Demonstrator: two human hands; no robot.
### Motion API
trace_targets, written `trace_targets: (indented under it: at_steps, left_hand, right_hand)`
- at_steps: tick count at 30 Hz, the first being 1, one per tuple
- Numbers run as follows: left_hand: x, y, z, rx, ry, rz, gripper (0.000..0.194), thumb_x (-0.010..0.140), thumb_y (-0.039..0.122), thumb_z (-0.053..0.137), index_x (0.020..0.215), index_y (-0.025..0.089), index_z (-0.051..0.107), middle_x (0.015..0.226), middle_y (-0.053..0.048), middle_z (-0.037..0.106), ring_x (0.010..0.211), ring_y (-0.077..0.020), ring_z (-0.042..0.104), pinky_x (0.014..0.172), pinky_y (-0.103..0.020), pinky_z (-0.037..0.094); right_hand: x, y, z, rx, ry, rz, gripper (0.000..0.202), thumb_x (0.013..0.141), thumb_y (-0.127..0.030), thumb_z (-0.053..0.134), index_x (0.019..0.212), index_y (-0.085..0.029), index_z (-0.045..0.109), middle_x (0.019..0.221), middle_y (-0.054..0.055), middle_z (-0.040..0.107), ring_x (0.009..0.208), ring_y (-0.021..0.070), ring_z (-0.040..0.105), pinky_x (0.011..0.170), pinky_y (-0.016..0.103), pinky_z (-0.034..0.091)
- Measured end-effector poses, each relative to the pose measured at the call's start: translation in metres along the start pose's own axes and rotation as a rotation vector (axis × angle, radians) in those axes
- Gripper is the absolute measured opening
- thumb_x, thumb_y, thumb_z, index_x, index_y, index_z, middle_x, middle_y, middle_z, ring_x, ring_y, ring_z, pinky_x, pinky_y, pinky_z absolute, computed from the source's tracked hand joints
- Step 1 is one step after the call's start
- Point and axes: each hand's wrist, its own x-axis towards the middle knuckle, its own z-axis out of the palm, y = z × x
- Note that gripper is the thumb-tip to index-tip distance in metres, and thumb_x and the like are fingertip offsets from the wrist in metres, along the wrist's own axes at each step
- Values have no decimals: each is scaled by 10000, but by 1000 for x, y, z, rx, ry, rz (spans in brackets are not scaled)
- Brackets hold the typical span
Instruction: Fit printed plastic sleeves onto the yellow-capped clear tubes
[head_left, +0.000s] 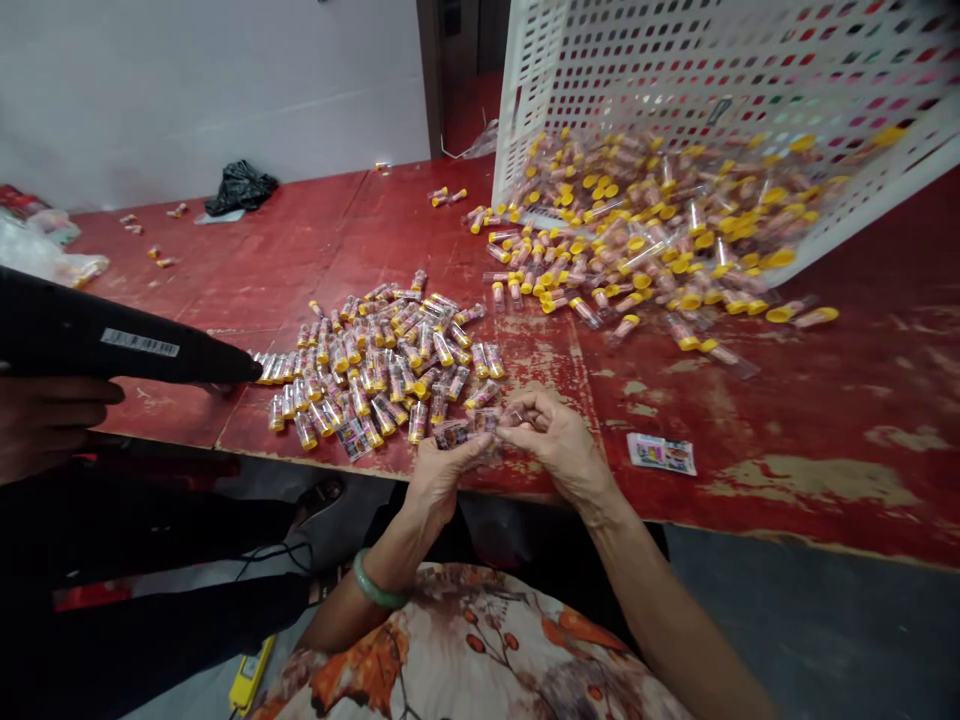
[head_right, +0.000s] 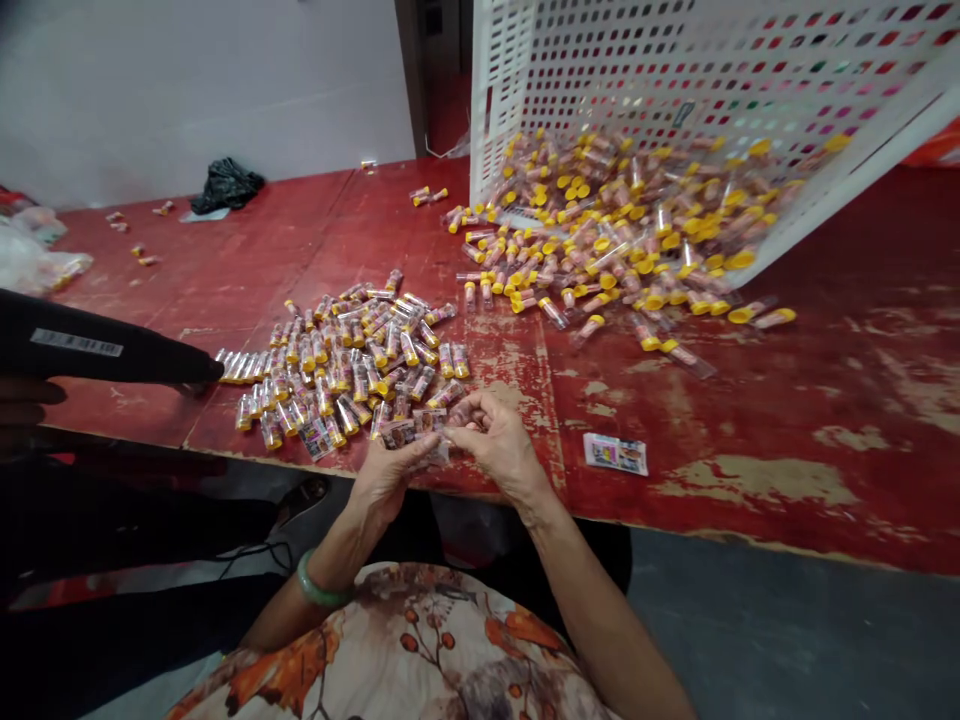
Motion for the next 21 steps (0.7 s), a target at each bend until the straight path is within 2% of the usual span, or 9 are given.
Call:
trace_targets:
  at_steps: [3, 5, 7, 9, 12, 14, 16, 18, 21]
  left_hand:
    - [2, 0, 3, -85, 54, 40, 455, 492, 240, 869, 897, 135, 690, 791, -48, 720, 628, -149, 660, 660, -282, 537]
    - [3, 0, 5, -116, 78, -6, 406, 485, 245, 870, 827, 135, 681, 706, -19, 696, 557, -123, 630, 614, -262, 526]
    - [2, -1, 8, -130, 106, -74, 366, 473, 269, 874, 736, 128, 662, 635, -7, 667, 528, -116, 612, 590, -256, 517]
    - [1, -3, 11, -141, 115, -105, 361, 460, 299, 878, 671, 124, 643, 610, -11, 655, 543, -123, 614, 608, -264, 519]
    - [-3, -7, 18, -152, 89, -88, 361, 461, 321, 877, 643, 126, 634, 614, -15, 654, 550, -124, 610, 614, -266, 514]
    - [-6, -9, 22, -170, 75, -67, 359, 476, 317, 873, 690, 131, 652, 640, -10, 663, 538, -116, 603, 593, -256, 502]
    - [-9, -11, 25, -187, 71, -58, 364, 493, 305, 868, 743, 134, 667, 671, -6, 672, 534, -108, 597, 586, -248, 494]
    - [-11, -12, 27, -192, 78, -66, 359, 498, 291, 867, 755, 133, 672, 684, -3, 675, 547, -104, 597, 586, -241, 488]
    - [-13, -12, 27, -189, 71, -101, 342, 506, 292, 863, 743, 132, 674, 684, -1, 673, 579, -108, 604, 565, -230, 478]
  right_hand:
    - [-22, 2, -10, 5, -63, -41, 266, 765, -343, 629, 988, -198, 618, 865, 17, 596, 804, 145, 574, 733, 270, 478]
    - [-42, 6, -12, -42, -102, -94, 325, 831, -331, 569, 1139, -229, 591, 965, 33, 571, 892, 155, 574, 791, 285, 481]
    - [-60, 12, -10, -140, -65, -186, 367, 845, -298, 566, 1209, -251, 557, 1027, 43, 551, 946, 164, 571, 835, 301, 480]
    - [-73, 15, -4, -230, 51, -290, 391, 811, -251, 620, 1194, -251, 545, 1017, 43, 562, 923, 166, 585, 817, 306, 491]
    - [-81, 15, 5, -355, 195, -481, 321, 753, -159, 671, 1047, -228, 563, 939, 37, 602, 860, 171, 598, 765, 315, 504]
    - [-79, 12, 8, -412, 219, -639, 280, 744, -101, 655, 986, -213, 567, 917, 45, 622, 861, 182, 601, 763, 337, 507]
    - [-76, 9, 8, -445, 232, -773, 296, 749, -64, 627, 1004, -203, 573, 922, 61, 637, 867, 192, 604, 759, 361, 512]
    - [-72, 9, 7, -485, 264, -835, 313, 758, -52, 606, 1031, -201, 578, 935, 73, 643, 868, 198, 608, 753, 378, 516]
    - [-70, 11, 4, -570, 338, -848, 309, 767, -51, 597, 1033, -209, 584, 943, 78, 641, 862, 201, 603, 744, 392, 518]
